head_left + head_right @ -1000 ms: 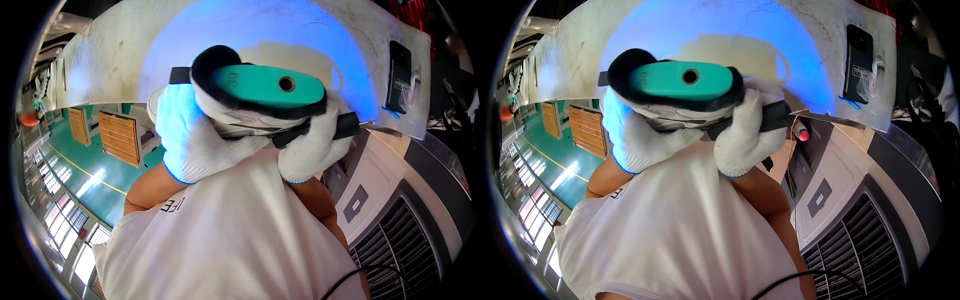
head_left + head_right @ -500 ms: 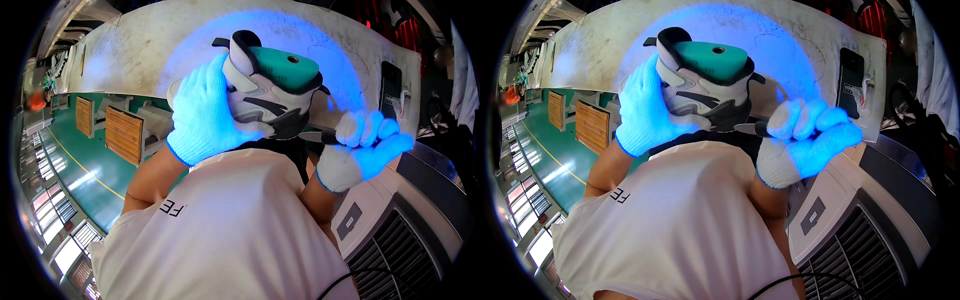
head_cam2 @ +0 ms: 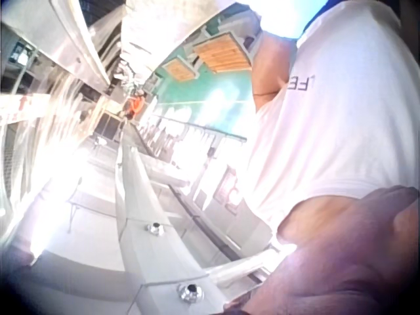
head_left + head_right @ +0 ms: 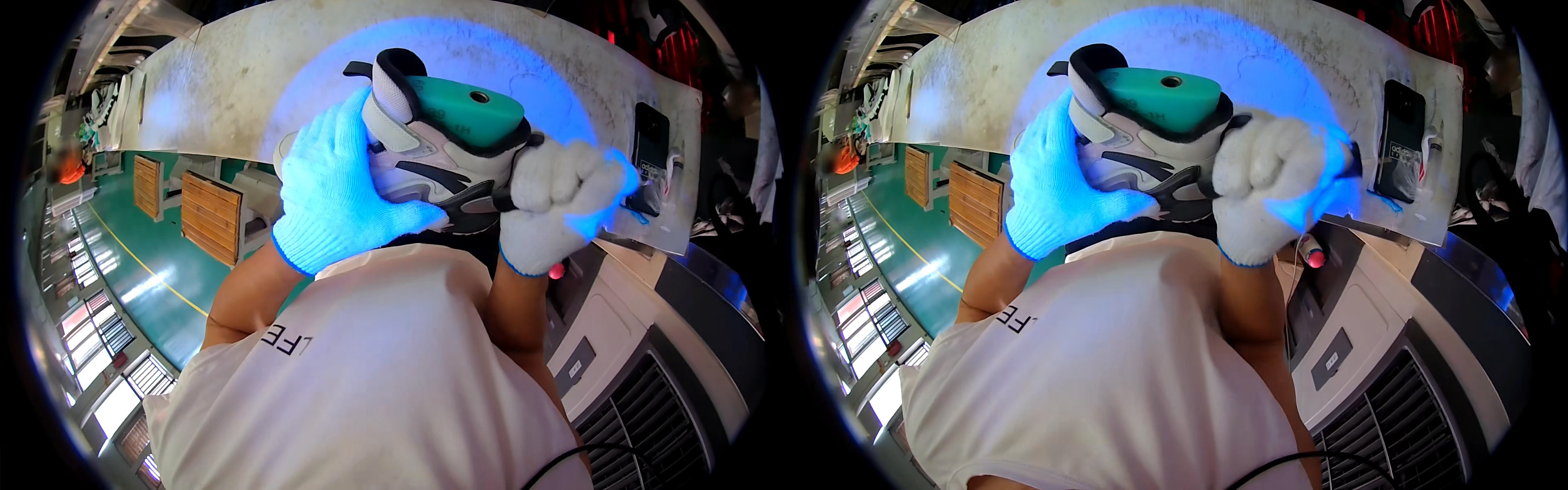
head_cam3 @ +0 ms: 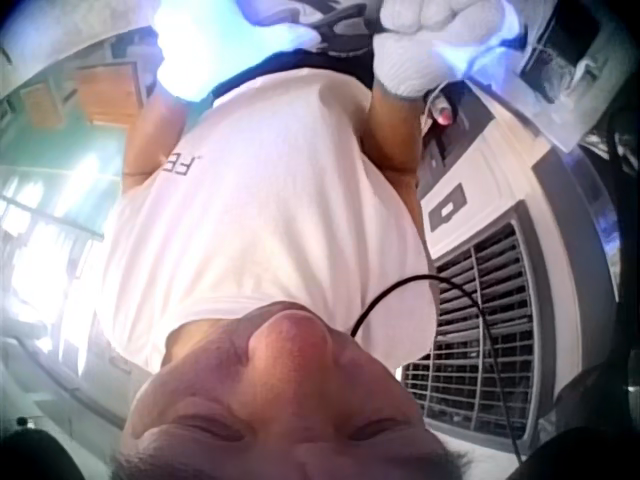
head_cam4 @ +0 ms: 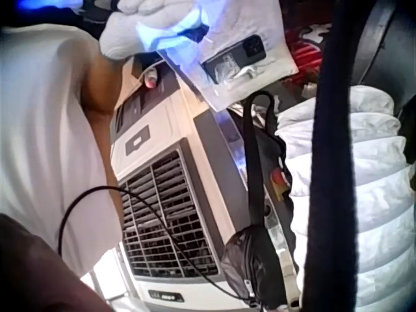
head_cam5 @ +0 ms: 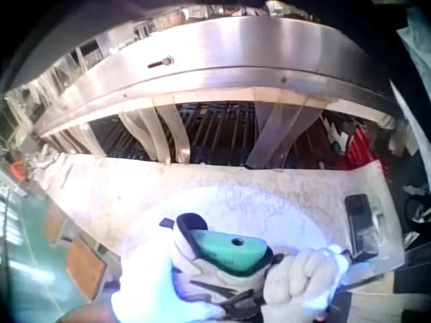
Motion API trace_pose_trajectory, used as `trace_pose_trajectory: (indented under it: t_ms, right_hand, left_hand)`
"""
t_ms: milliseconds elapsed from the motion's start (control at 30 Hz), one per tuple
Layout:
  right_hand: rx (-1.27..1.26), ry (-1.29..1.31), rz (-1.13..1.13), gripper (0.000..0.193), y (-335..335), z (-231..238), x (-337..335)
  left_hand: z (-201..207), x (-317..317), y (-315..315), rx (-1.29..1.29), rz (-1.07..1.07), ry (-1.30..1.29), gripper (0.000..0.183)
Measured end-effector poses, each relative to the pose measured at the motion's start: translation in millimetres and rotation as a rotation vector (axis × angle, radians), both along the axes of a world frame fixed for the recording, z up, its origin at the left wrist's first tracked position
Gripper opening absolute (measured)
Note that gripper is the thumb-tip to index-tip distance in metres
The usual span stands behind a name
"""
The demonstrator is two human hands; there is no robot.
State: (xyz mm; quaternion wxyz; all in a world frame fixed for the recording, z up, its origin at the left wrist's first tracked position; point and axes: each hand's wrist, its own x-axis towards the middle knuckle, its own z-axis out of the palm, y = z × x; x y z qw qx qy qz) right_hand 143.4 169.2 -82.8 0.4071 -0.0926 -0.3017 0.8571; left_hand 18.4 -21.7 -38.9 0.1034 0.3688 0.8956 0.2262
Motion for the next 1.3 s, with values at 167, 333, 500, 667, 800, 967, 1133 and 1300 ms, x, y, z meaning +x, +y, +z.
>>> trace_pose_trajectory:
  t_ms: [167,333,500,667,800,967,1133,1300]
  right_hand:
    - [0.196,-0.201,0.002,0.041,11.9,-7.2,6.1]
    - [-0.068,-0.463,0.029,0.039,50.6,-16.9,44.2]
    - [-0.12,-0.318,0.059,0.039,-3.9,-28.7,26.8]
    - [0.173,-0.66,0.243,0.044,9.0,-43.6,32.2]
    - [0.287,-0.674,0.261,0.044,1.2,-29.5,12.8]
    - [0.88,-0.837,0.564,0.038,8.4,-12.3,-13.0]
    - [0.713,-0.748,0.67,0.035,20.0,-12.1,-16.5]
    - [0.229,-0.658,0.572,0.043,17.3,-21.7,-7.4]
  left_hand:
    - [-15.8,11.9,-20.7,0.121,-0.079,0.131,0.128]
    - [-46.3,20.6,-52.5,0.3,-0.164,0.203,0.104]
    - [-76.5,13.3,-63.9,0.339,-0.38,0.472,0.067]
    - [-120.0,19.2,-87.0,0.46,-0.283,0.578,0.061]
    - [-131.9,23.2,-103.8,0.487,-0.317,0.573,0.049]
    - [-133.6,24.2,-86.9,0.652,-0.333,0.621,0.034]
    - [-125.3,29.6,-85.7,0.583,-0.265,0.597,0.03]
    - [-122.4,32.5,-90.5,0.508,-0.229,0.531,0.032]
